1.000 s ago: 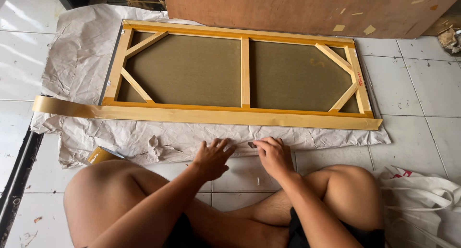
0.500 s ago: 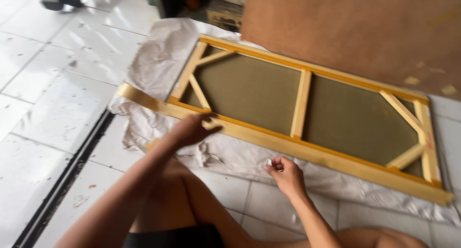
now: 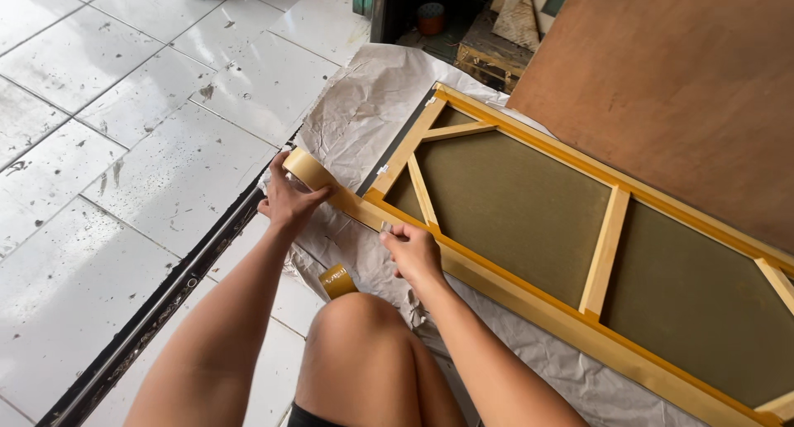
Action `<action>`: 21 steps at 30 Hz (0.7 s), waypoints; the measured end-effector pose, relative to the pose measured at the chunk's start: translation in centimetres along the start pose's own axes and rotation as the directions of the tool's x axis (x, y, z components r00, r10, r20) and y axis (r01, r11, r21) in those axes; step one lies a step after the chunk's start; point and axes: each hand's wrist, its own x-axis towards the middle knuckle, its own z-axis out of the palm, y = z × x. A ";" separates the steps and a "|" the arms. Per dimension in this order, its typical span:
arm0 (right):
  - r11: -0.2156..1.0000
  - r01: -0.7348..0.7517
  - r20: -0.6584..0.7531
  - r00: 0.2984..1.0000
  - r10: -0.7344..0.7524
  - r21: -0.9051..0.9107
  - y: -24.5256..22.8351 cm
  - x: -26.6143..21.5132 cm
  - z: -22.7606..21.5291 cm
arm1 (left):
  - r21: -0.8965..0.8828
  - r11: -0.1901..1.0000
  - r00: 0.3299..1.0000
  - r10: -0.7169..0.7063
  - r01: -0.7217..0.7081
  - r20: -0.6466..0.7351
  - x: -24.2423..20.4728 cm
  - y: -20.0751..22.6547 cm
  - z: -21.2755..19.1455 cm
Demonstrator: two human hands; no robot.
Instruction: The person applies masking tape along the edges of a wooden frame lying on the floor. They smooth the tape with their fingers and use a small tool to press the tape into the corners.
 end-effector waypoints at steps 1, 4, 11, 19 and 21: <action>1.000 -0.002 0.003 1.000 0.002 -0.006 -1.1 0.3 0.8 | -0.003 1.000 1.000 -0.007 0.007 -0.001 0.0 -0.6 0.5; 0.997 0.044 0.000 0.999 -0.044 -0.057 -3.8 1.5 3.0 | -0.061 0.997 0.986 0.041 -0.051 -0.164 -0.7 -1.6 1.6; 0.917 0.164 0.048 0.986 -0.157 -0.365 -2.0 7.0 7.1 | -0.104 0.971 0.935 0.174 -0.215 -0.309 -1.1 -2.5 2.3; 0.867 0.161 0.069 0.987 -0.145 -0.472 -3.7 6.1 9.0 | -0.119 0.963 0.918 0.188 -0.242 -0.349 -0.8 -2.9 2.4; 0.831 0.183 0.054 0.982 -0.182 -0.525 -3.4 6.9 9.2 | -0.110 0.956 0.915 0.220 -0.271 -0.339 -0.9 -3.0 2.4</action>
